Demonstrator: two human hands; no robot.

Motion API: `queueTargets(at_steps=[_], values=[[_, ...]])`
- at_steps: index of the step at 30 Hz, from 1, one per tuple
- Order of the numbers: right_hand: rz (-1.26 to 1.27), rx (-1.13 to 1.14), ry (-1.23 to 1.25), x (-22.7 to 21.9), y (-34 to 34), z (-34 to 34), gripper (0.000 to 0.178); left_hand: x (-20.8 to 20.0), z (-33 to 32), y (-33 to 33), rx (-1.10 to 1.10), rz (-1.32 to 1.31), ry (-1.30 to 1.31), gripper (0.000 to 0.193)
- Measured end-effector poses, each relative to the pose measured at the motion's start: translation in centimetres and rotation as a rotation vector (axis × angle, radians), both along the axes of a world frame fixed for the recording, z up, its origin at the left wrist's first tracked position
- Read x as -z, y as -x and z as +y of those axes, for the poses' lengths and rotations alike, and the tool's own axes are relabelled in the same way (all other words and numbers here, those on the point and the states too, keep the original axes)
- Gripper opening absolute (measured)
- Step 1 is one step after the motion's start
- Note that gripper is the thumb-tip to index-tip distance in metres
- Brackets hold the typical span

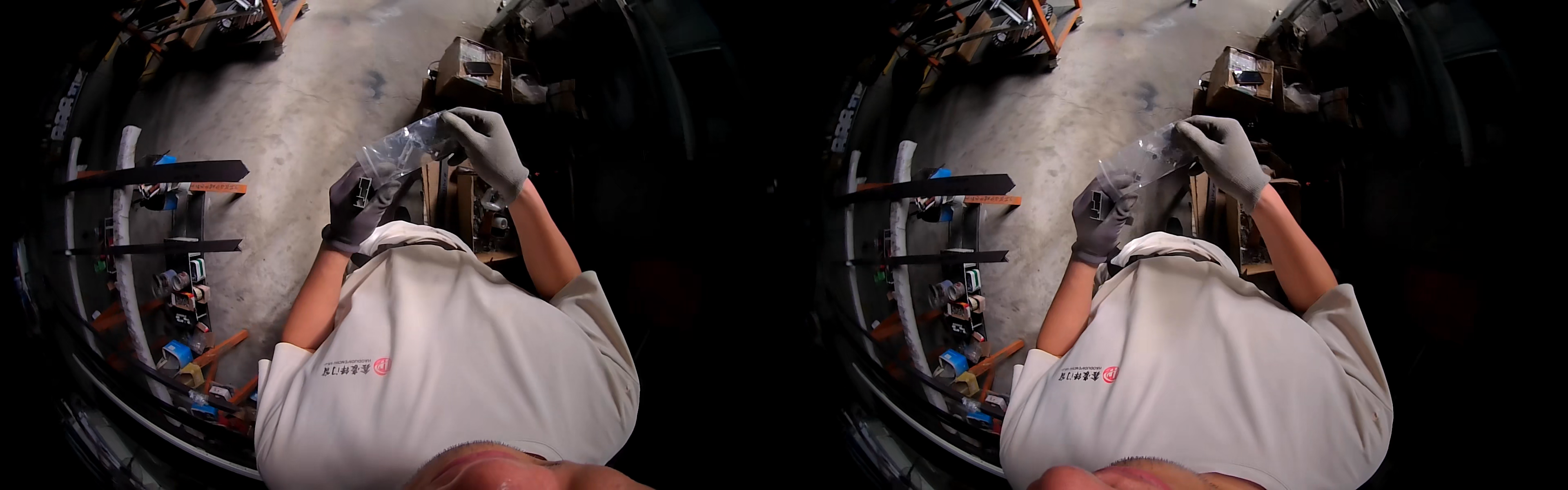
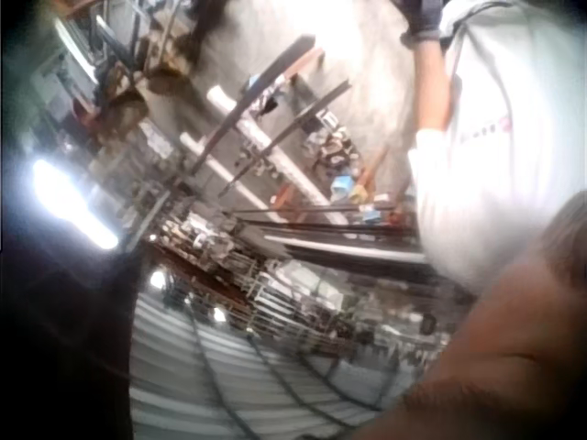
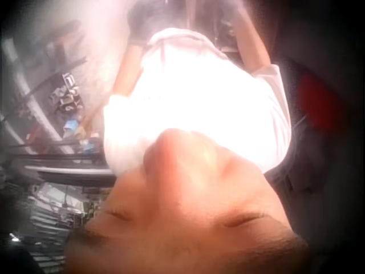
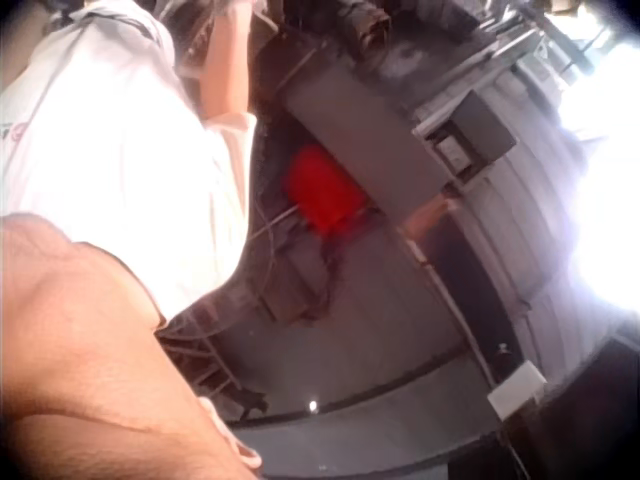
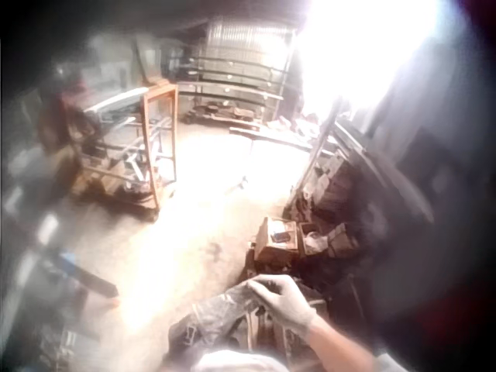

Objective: The person handles long metal bars and small plastic components in a workshop. They pick up the bars from a rack, place them on a workbench, and attach plastic pieces to the ends of the bars.

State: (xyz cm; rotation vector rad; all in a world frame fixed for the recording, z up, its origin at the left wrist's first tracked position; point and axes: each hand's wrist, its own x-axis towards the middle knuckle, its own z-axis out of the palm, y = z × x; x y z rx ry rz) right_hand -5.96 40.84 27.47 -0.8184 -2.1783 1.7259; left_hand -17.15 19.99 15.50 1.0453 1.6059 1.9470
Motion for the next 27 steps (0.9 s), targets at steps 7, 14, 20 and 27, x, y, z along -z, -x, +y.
queueTargets(at_steps=[7, 14, 20, 27], values=[[0.088, -0.088, 0.268, 2.6, 0.9, -1.0, 0.032, -1.0, -1.1, 2.5, -0.054, 0.210, 0.038, 0.027], [0.096, -0.151, 0.298, 3.9, 2.7, -3.5, 0.017, 3.7, -3.8, 2.9, 0.036, -0.097, 0.305, 0.015], [0.230, -0.031, 0.474, 9.0, 2.3, -3.6, 0.009, -1.4, -4.0, 4.2, -0.052, 0.142, 0.224, 0.037], [0.166, -0.175, 0.735, 10.6, 2.9, -3.4, 0.020, -4.1, -5.6, 4.4, -0.016, 0.332, 0.190, 0.038]])
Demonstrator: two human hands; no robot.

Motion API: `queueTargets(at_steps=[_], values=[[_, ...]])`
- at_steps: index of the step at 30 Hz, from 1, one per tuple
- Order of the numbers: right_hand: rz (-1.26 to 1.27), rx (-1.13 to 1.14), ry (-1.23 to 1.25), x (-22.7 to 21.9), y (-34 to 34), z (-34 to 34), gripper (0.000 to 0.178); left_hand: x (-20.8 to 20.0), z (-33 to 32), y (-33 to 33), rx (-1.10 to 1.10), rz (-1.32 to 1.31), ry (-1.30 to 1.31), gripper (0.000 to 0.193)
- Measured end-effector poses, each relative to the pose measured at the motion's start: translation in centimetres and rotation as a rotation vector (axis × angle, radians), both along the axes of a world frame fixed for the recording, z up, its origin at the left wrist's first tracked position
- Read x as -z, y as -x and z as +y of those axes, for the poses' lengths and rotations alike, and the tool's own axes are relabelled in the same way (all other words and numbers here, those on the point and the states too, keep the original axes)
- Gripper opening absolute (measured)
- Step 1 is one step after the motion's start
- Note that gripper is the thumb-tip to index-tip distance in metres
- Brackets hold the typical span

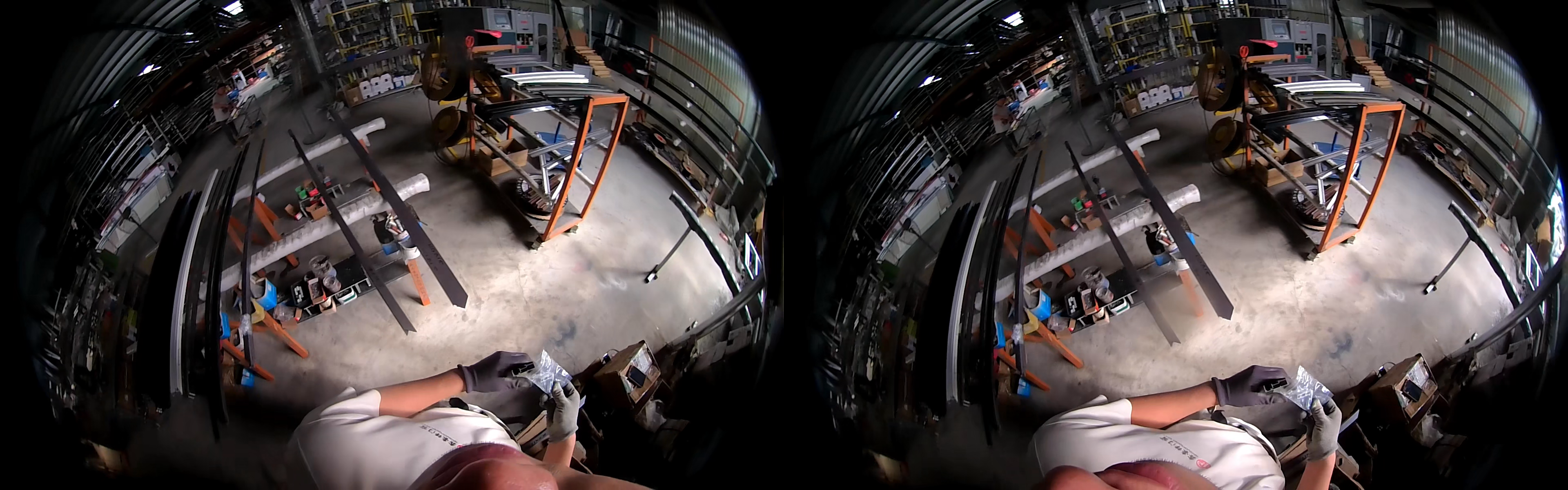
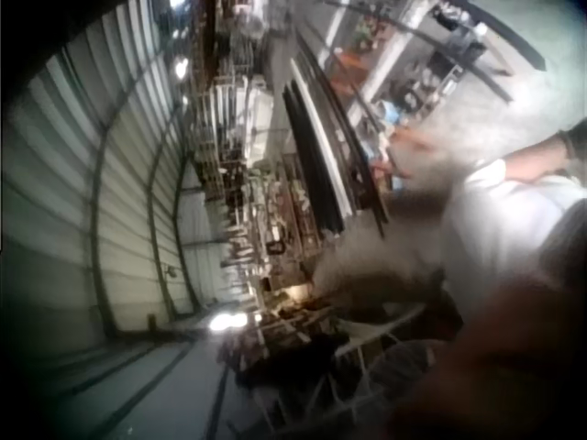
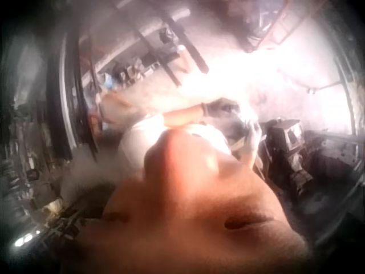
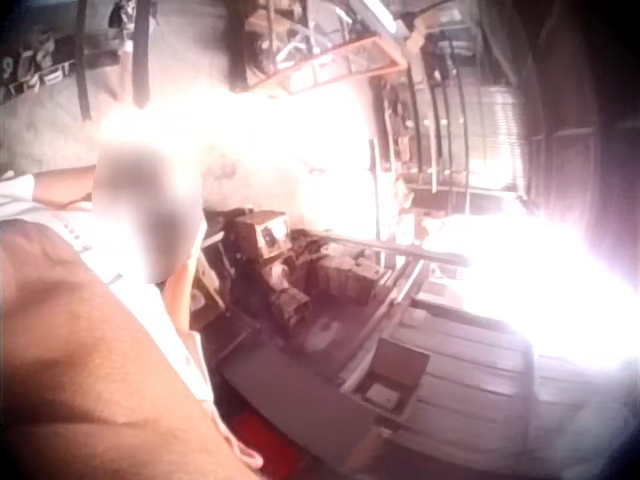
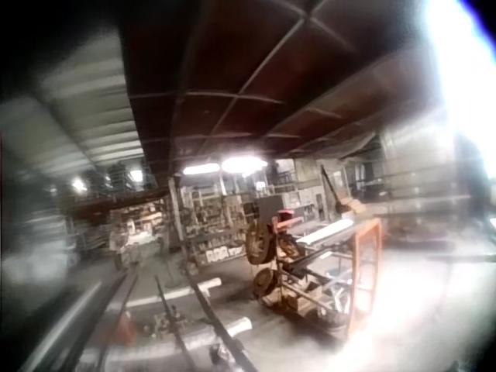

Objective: The person handles long metal bars and small plastic components in a workshop. They pick up the bars from a rack, place them on a workbench, and attach plastic pieces to the ends of the bars.

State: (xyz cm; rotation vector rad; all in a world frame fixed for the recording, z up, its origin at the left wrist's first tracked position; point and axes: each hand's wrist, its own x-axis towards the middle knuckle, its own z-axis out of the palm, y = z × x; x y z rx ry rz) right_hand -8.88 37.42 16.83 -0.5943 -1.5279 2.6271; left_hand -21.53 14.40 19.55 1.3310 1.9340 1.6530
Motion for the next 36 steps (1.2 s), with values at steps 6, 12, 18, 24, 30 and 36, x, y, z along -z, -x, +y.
queueTargets(at_steps=[6, 12, 18, 24, 30, 36], values=[[0.076, -0.151, 0.085, 0.9, -0.9, 0.8, 0.026, -1.5, -0.9, 0.0, 0.006, 0.098, 0.079, 0.037], [0.031, -0.095, 0.102, 2.9, -1.9, 0.4, 0.025, 0.0, -0.4, -0.2, -0.021, 0.168, 0.111, 0.035], [-0.020, 0.040, -0.159, 10.1, -4.0, 1.5, 0.018, 0.9, 1.2, -2.2, -0.112, 0.324, 0.260, 0.034], [-0.771, 0.226, -1.025, 25.2, -22.3, 5.9, 0.043, 7.8, 6.6, -3.0, 0.076, 0.254, 0.438, 0.020], [-1.283, 0.052, -0.925, 27.8, -35.2, 4.0, 0.032, 6.5, 9.9, -8.1, 0.198, 0.426, 0.424, 0.025], [-1.229, 0.202, -0.871, 32.1, -35.1, 7.6, 0.037, 7.5, 11.5, -9.9, 0.289, 0.417, 0.451, 0.030]])
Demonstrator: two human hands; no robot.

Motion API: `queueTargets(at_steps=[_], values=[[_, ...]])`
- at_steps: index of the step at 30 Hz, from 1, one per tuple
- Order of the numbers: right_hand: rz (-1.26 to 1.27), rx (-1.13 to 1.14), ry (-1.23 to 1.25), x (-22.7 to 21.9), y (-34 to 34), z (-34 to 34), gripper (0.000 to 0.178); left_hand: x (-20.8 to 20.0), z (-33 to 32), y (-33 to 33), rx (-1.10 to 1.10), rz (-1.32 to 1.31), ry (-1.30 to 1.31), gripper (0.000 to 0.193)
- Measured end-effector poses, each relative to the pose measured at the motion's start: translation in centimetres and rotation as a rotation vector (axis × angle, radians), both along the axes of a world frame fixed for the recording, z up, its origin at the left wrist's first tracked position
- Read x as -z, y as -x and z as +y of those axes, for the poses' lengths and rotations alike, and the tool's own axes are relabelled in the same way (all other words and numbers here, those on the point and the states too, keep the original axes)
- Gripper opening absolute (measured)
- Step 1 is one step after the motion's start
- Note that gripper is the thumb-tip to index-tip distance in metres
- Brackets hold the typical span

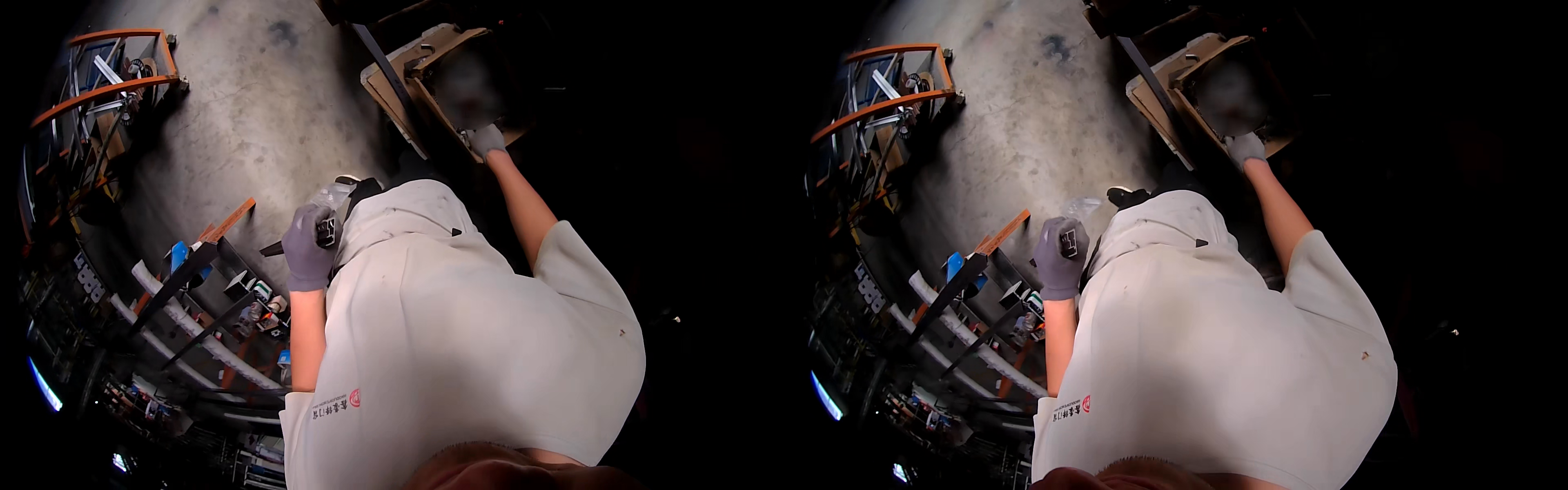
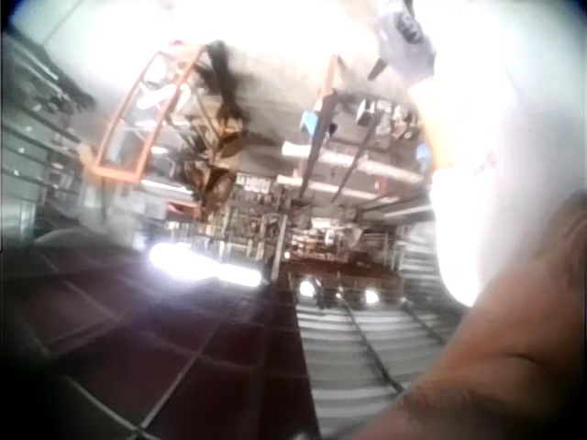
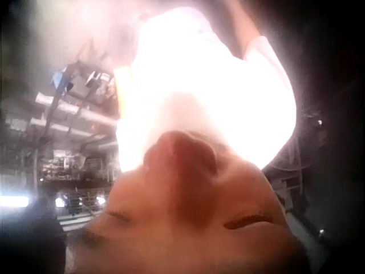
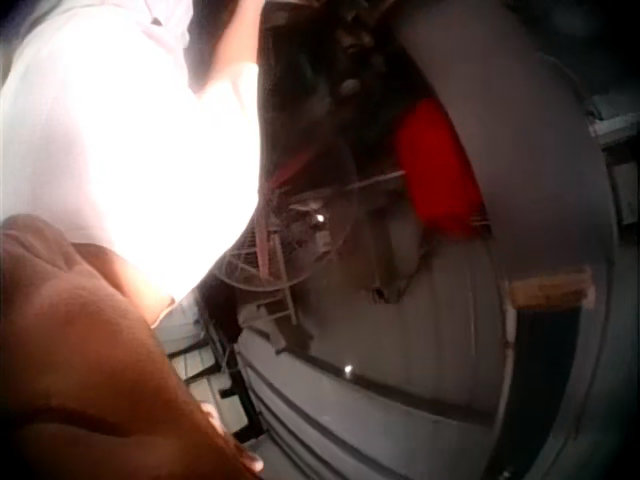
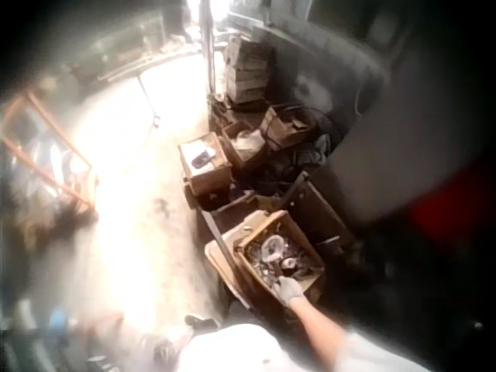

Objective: The person handles long metal bars and small plastic components in a workshop. They pick up the bars from a rack, place them on a workbench, and attach plastic pieces to the ends of the bars.

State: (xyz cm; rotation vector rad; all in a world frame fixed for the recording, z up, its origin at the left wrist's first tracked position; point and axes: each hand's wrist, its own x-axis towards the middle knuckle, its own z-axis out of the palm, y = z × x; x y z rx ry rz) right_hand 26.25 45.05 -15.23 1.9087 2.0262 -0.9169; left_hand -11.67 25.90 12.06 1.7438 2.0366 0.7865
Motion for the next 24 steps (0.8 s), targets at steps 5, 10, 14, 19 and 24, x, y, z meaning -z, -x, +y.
queueTargets(at_steps=[5, 10, 14, 19, 24], values=[[-0.053, -0.175, -0.305, 10.3, 2.6, 4.8, 0.049, -1.7, 3.1, -1.7, 0.042, 0.035, 0.062, 0.030], [-0.873, -0.438, -0.832, 20.9, 4.1, 8.1, 0.036, -1.4, 2.9, -2.6, 0.009, 0.048, 0.124, 0.031], [-0.522, -0.367, -0.441, 18.9, 5.7, 7.3, 0.023, -2.3, 3.3, -2.2, -0.047, 0.079, 0.138, 0.032], [-0.596, -0.618, -0.350, 16.1, 5.5, 9.1, 0.031, -2.5, 3.5, -1.4, -0.078, 0.122, 0.124, 0.032], [-0.821, -1.030, -0.339, 12.5, 6.0, 8.1, 0.039, -2.3, 4.0, -0.5, -0.076, 0.085, 0.069, 0.030]])
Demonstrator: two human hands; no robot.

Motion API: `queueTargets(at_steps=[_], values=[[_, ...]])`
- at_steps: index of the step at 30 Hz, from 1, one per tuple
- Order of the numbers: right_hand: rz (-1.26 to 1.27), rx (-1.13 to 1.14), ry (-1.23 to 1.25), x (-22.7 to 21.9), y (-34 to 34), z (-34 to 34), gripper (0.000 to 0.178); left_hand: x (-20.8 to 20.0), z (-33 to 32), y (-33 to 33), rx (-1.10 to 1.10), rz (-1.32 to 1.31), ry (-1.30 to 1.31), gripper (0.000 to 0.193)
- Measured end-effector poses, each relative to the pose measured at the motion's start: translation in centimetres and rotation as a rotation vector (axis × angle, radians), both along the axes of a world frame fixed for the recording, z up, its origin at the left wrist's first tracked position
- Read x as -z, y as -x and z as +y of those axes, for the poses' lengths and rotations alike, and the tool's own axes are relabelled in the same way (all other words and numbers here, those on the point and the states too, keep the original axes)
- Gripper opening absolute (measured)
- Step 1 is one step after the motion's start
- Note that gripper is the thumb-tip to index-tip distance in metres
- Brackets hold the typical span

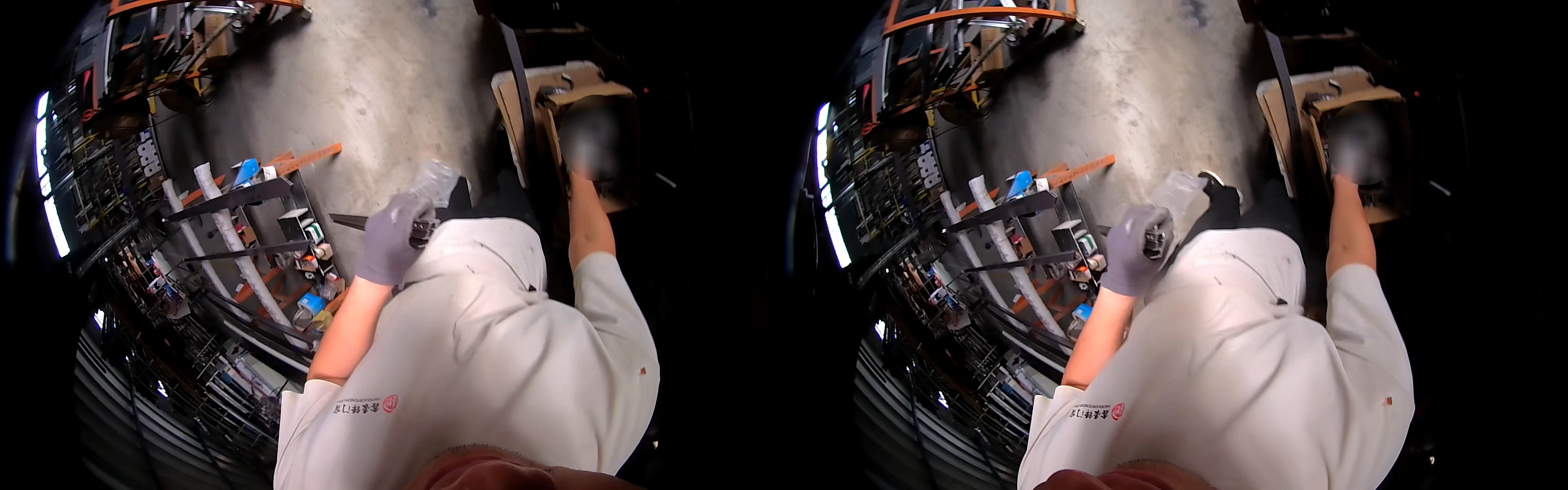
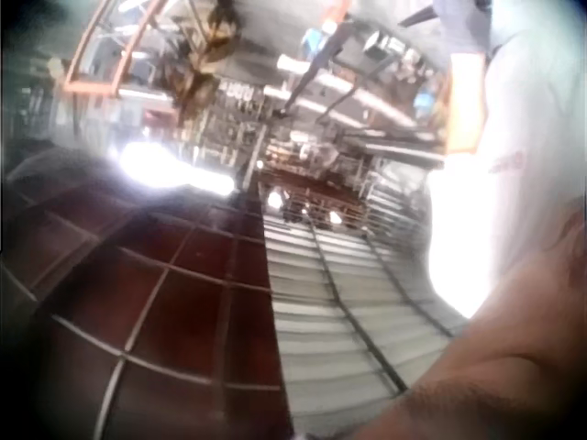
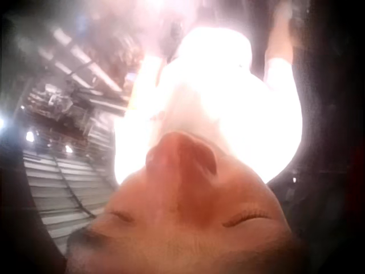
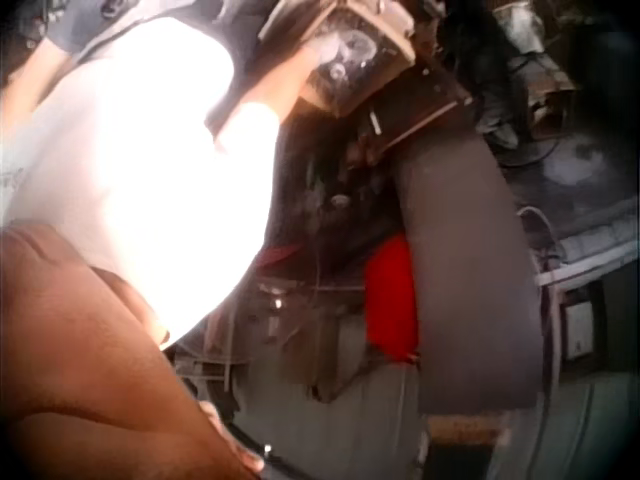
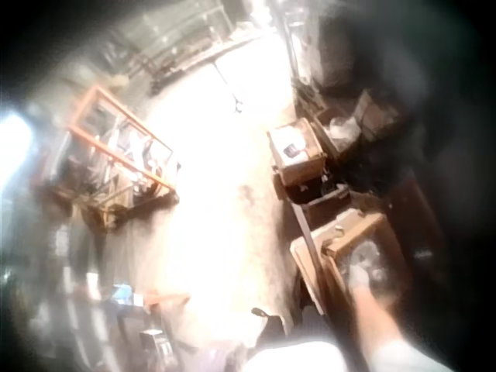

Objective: The person handles long metal bars and small plastic components in a workshop. They pick up the bars from a rack, place them on a workbench, and attach plastic pieces to the ends of the bars.

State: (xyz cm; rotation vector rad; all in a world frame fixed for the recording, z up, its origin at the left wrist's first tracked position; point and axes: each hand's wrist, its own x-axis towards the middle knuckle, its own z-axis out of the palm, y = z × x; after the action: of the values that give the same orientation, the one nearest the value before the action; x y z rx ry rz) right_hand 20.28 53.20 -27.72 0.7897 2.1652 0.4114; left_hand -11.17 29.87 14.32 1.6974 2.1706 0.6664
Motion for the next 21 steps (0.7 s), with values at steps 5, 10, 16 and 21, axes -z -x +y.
queueTargets(at_steps=[5, 10, 16, 21], values=[[0.542, 0.892, 0.262, -4.4, -0.7, -0.2, 0.039, 0.1, -0.2, 0.9, 0.020, -0.058, -0.014, 0.032], [1.410, 0.878, 0.115, -19.5, 1.2, -1.5, 0.023, 0.7, 0.0, 1.1, -0.007, -0.017, -0.133, 0.037], [1.917, 0.273, 0.615, -44.0, 11.8, -7.1, 0.031, 0.9, 0.1, 1.0, 0.000, 0.022, -0.091, 0.035], [1.775, 0.181, 0.689, -45.2, 16.2, -9.8, 0.024, 1.1, -1.0, 1.6, 0.014, 0.018, -0.122, 0.039]])
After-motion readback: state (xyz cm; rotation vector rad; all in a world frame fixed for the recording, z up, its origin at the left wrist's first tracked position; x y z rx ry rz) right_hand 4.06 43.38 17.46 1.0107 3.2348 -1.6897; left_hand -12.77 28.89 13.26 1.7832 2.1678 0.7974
